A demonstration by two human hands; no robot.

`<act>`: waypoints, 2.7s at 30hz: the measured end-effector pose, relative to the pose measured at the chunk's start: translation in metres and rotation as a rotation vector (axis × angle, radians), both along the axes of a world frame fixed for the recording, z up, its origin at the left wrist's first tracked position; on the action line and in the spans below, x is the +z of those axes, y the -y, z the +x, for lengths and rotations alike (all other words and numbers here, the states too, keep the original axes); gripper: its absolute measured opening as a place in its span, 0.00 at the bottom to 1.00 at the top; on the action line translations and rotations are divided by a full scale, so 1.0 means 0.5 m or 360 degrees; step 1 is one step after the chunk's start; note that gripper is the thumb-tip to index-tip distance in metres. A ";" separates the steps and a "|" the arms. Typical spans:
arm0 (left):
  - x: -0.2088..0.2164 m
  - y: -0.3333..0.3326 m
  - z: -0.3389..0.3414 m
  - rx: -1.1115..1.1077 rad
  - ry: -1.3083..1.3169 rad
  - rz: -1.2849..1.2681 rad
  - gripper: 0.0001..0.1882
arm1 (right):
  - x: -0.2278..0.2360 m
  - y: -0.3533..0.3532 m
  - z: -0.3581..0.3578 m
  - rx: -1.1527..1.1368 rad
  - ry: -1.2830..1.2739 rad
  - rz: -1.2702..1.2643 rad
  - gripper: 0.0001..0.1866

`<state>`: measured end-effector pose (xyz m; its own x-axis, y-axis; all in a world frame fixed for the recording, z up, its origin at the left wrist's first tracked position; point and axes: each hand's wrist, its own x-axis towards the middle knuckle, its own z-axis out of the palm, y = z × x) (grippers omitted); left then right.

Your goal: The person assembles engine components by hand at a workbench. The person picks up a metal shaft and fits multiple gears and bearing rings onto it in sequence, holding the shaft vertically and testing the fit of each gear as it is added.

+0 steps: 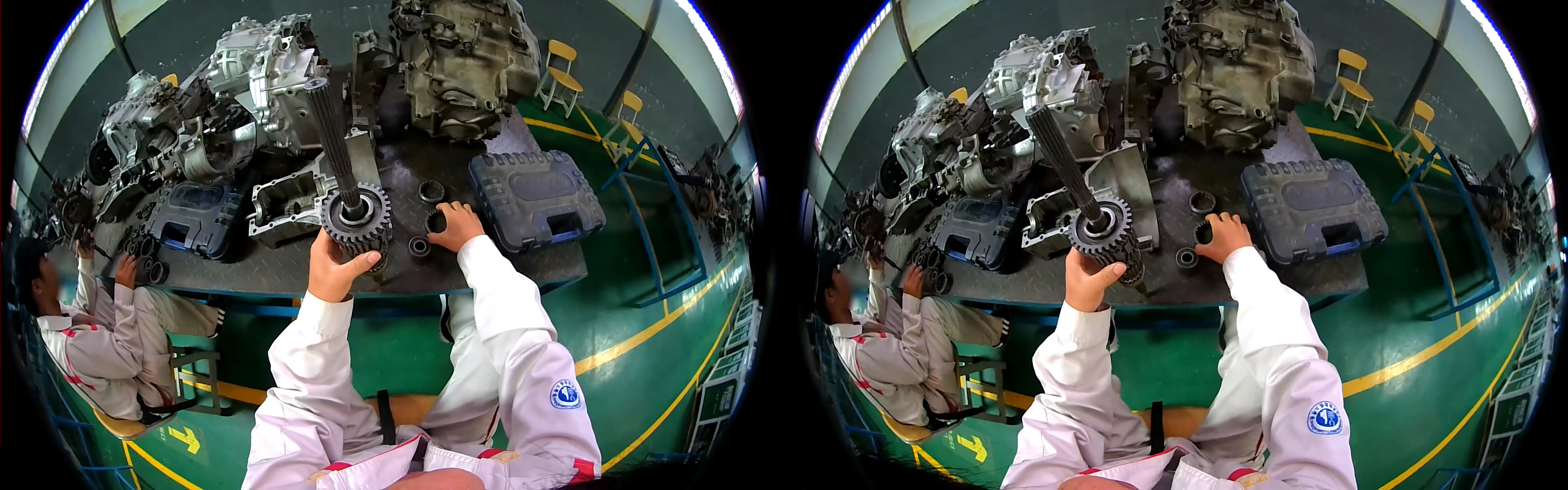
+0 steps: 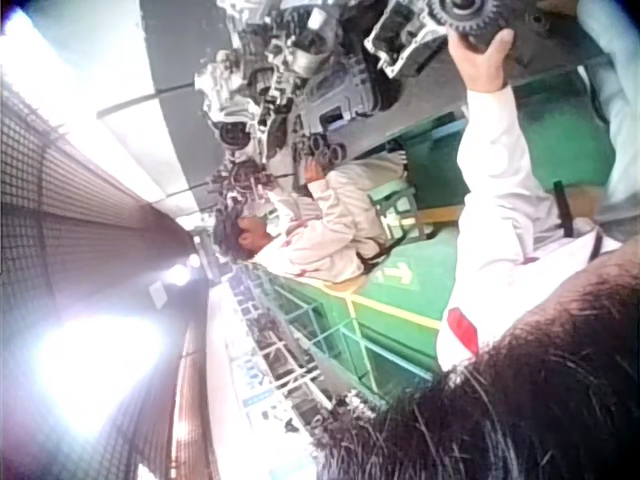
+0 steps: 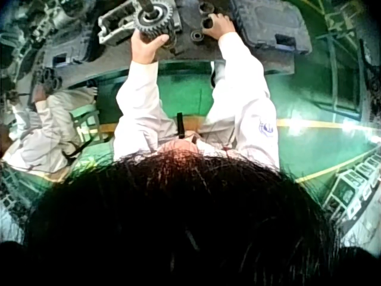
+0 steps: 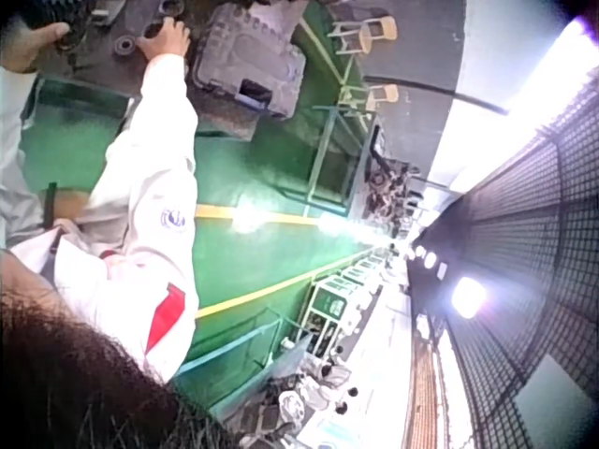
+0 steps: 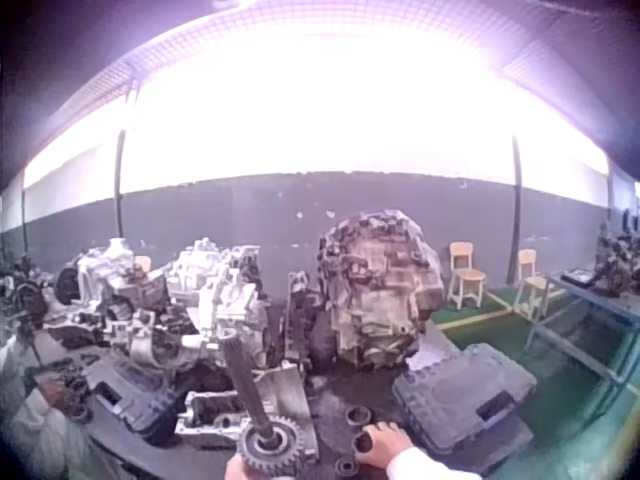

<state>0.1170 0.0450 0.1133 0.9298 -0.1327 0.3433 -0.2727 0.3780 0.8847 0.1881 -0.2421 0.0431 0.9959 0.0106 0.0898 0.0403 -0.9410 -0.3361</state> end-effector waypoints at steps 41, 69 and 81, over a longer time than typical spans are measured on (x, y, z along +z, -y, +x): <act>0.019 0.012 -0.013 -0.0021 -0.0088 0.0012 0.37 | 0.017 -0.093 -0.144 0.0913 0.0051 0.0148 0.48; 0.035 0.034 -0.024 0.0006 -0.0032 0.0078 0.39 | 0.061 -0.204 -0.167 0.0723 -0.0085 0.1760 0.18; 0.079 0.058 -0.026 -0.0010 0.0032 0.0105 0.38 | 0.077 -0.167 -0.173 0.0610 -0.0053 0.1688 0.17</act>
<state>0.1042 0.0158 0.1527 0.9220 -0.1615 0.3520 -0.2881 0.3211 0.9021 0.1017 -0.1584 0.0818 0.9454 0.2501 0.2089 0.2413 -0.1068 -0.9645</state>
